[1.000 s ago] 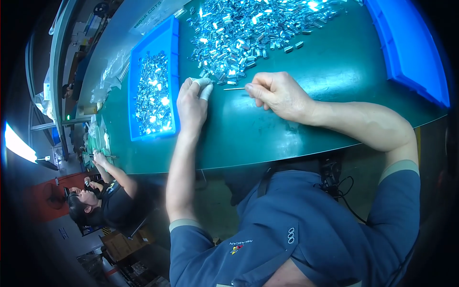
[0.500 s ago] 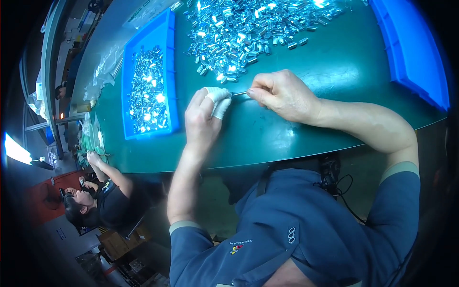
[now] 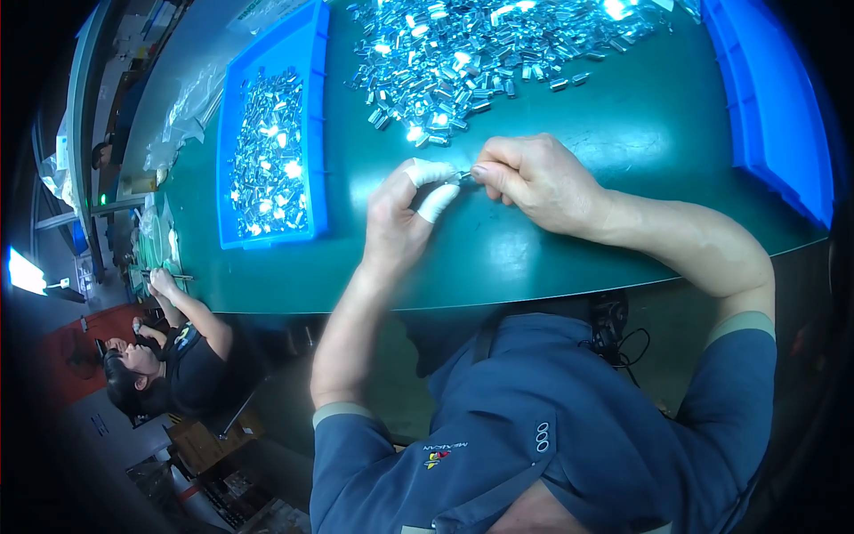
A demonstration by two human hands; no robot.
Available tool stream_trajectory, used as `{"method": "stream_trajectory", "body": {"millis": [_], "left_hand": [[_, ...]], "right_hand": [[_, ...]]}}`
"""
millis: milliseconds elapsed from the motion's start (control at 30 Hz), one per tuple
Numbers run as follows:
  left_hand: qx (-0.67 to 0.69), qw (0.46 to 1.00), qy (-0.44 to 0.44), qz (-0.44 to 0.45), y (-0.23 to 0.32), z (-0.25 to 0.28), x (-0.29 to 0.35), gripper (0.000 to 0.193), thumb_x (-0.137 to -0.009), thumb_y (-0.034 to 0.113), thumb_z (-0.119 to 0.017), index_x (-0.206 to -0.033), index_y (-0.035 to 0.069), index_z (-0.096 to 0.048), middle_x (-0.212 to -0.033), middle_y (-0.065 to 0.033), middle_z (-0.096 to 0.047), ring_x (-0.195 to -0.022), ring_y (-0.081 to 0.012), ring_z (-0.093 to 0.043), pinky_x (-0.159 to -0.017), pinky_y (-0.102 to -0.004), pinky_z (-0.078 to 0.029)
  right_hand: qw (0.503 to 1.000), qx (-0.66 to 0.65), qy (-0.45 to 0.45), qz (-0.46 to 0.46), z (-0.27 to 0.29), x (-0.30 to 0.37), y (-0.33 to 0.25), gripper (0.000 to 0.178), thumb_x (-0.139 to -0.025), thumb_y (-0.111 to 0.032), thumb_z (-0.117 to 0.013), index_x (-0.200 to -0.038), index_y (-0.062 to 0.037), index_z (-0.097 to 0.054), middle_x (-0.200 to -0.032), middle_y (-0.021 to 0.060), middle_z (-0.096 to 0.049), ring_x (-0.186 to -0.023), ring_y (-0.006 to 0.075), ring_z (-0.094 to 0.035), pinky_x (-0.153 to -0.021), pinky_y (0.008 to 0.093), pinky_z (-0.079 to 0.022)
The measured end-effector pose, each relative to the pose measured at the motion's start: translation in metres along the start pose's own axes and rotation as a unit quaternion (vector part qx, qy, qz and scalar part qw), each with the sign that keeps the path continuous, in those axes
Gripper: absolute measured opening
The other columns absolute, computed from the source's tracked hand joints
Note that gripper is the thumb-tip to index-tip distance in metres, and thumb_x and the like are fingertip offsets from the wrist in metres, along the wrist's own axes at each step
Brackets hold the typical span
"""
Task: The person sorts small metal parts by hand at a worktable, placing them into blue plastic trays.
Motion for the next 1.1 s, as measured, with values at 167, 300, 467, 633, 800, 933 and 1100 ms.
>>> {"method": "stream_trajectory", "body": {"millis": [167, 300, 467, 633, 800, 933, 1100], "left_hand": [[-0.032, 0.999, 0.004, -0.017, 0.004, -0.002, 0.006, 0.018, -0.088, 0.004, -0.081, -0.103, 0.003, -0.071, -0.093, -0.0123, -0.072, -0.083, -0.027, -0.071, -0.071, -0.0363, -0.056], [-0.03, 0.998, 0.038, -0.026, -0.002, 0.005, 0.006, 0.018, -0.087, 0.004, -0.081, -0.101, 0.003, -0.071, -0.092, -0.0121, -0.072, -0.082, -0.0288, -0.071, -0.07, -0.0378, -0.056], [-0.051, 0.997, 0.039, -0.035, 0.01, 0.009, 0.007, 0.018, -0.086, 0.003, -0.081, -0.101, 0.003, -0.071, -0.093, -0.0118, -0.073, -0.083, -0.0297, -0.071, -0.071, -0.0387, -0.056], [-0.137, 0.985, 0.088, -0.054, 0.009, 0.044, 0.011, 0.017, -0.089, 0.004, -0.079, -0.104, 0.005, -0.072, -0.097, -0.0125, -0.074, -0.089, -0.0295, -0.072, -0.078, -0.0387, -0.057], [-0.265, 0.935, 0.234, -0.011, -0.021, 0.147, 0.011, 0.021, -0.094, 0.007, -0.075, -0.115, 0.005, -0.073, -0.106, -0.014, -0.074, -0.097, -0.032, -0.072, -0.084, -0.0409, -0.057], [-0.385, 0.892, 0.235, 0.007, -0.03, 0.162, -0.009, 0.029, -0.092, 0.006, -0.075, -0.121, 0.005, -0.071, -0.113, -0.0147, -0.073, -0.107, -0.0353, -0.069, -0.098, -0.0448, -0.053], [-0.351, 0.936, 0.008, 0.021, -0.039, 0.066, -0.037, 0.04, -0.092, -0.002, -0.067, -0.131, 0.006, -0.068, -0.121, -0.0157, -0.067, -0.115, -0.0373, -0.064, -0.098, -0.0436, -0.051]], "right_hand": [[0.996, 0.064, 0.006, 0.059, -0.004, 0.001, -0.006, 0.027, -0.106, -0.02, -0.06, -0.088, -0.0017, -0.069, -0.072, 0.0082, -0.069, -0.062, 0.0175, -0.064, -0.06, 0.0331, -0.051], [0.997, 0.078, 0.007, 0.028, -0.008, -0.002, -0.002, 0.029, -0.106, -0.021, -0.06, -0.086, -0.0025, -0.069, -0.067, 0.0082, -0.067, -0.06, 0.0174, -0.063, -0.058, 0.0338, -0.05], [0.995, -0.024, -0.021, -0.091, -0.01, 0.001, 0.005, 0.041, -0.11, -0.031, -0.057, -0.082, -0.0035, -0.069, -0.065, 0.0038, -0.066, -0.057, 0.0104, -0.06, -0.054, 0.0275, -0.047], [0.985, -0.13, 0.017, -0.116, 0.002, 0.003, 0.017, 0.048, -0.111, -0.038, -0.054, -0.081, -0.0044, -0.068, -0.065, 0.0009, -0.064, -0.057, 0.0055, -0.058, -0.052, 0.0218, -0.045], [0.985, -0.134, 0.009, -0.105, -0.002, 0.002, 0.014, 0.047, -0.111, -0.038, -0.055, -0.08, -0.0048, -0.067, -0.064, 0.0005, -0.064, -0.056, 0.0054, -0.057, -0.052, 0.0222, -0.045], [0.986, -0.13, 0.0, -0.106, -0.003, 0.003, 0.012, 0.045, -0.111, -0.036, -0.055, -0.081, -0.0047, -0.067, -0.064, 0.0004, -0.064, -0.056, 0.0055, -0.057, -0.052, 0.0227, -0.045], [0.988, -0.127, -0.007, -0.092, -0.004, 0.003, 0.011, 0.044, -0.111, -0.034, -0.055, -0.081, -0.0043, -0.067, -0.065, 0.0004, -0.064, -0.056, 0.0054, -0.057, -0.053, 0.0232, -0.046]]}}
Point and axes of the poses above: each hand's wrist, its own x-axis away from the middle knuckle, its own z-axis out of the back of the hand, y = z × x, the point moved 9 cm from there along -x, towards the middle knuckle
